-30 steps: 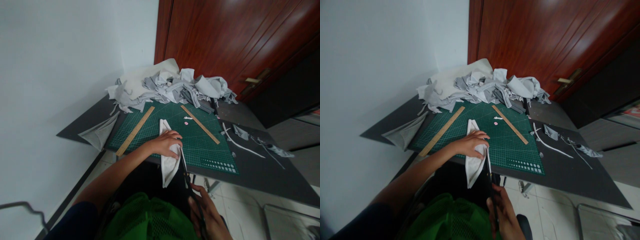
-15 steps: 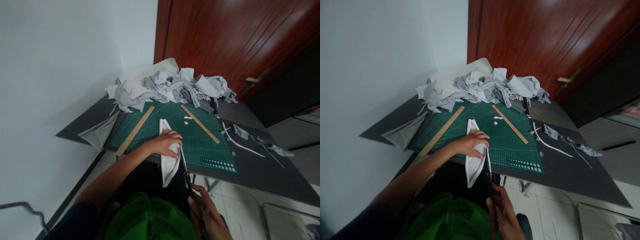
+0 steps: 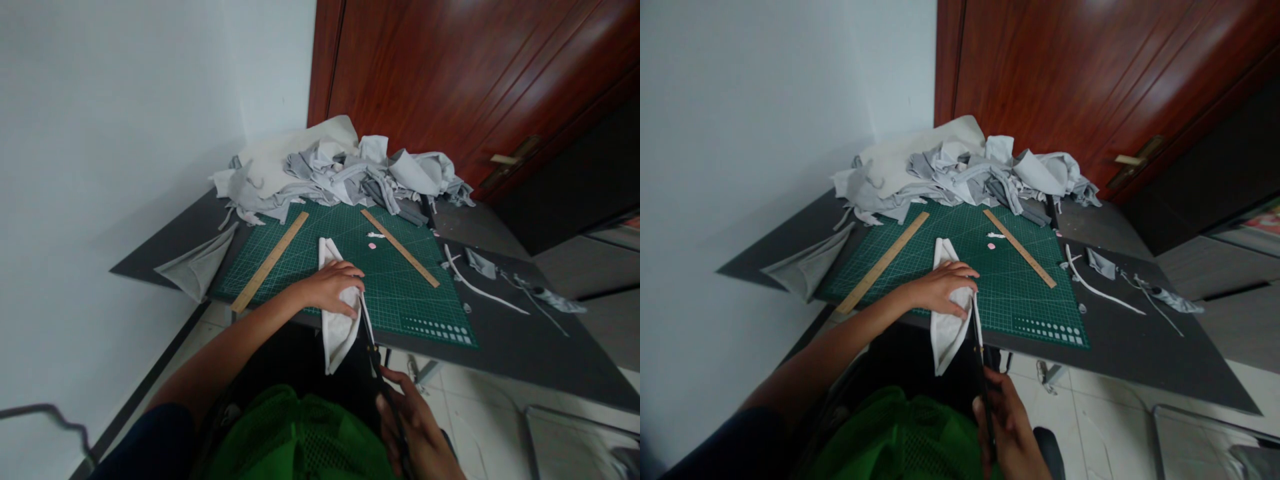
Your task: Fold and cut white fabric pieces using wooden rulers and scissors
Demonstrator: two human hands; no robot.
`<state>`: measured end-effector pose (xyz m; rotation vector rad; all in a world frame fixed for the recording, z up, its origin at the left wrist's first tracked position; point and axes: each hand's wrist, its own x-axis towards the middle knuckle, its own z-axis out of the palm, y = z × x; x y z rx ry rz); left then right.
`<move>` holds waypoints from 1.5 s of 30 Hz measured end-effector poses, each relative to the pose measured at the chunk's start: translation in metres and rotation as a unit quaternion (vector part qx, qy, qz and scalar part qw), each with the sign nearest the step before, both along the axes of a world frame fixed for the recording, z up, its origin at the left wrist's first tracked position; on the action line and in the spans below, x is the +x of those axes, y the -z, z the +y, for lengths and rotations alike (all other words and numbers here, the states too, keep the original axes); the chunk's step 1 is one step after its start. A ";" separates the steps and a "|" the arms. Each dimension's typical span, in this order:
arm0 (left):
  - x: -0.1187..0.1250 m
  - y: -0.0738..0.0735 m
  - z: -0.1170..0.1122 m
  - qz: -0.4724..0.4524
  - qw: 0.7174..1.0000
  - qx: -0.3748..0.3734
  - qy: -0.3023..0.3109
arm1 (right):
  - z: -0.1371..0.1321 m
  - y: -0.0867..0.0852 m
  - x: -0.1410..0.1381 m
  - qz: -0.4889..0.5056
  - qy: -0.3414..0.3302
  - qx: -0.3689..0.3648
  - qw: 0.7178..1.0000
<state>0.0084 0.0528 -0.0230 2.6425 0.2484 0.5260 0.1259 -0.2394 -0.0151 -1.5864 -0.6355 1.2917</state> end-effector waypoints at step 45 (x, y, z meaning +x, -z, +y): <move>-0.002 -0.008 -0.010 0.006 0.996 0.042 -0.081 | 0.029 -0.016 0.007 0.066 0.021 -0.020 0.997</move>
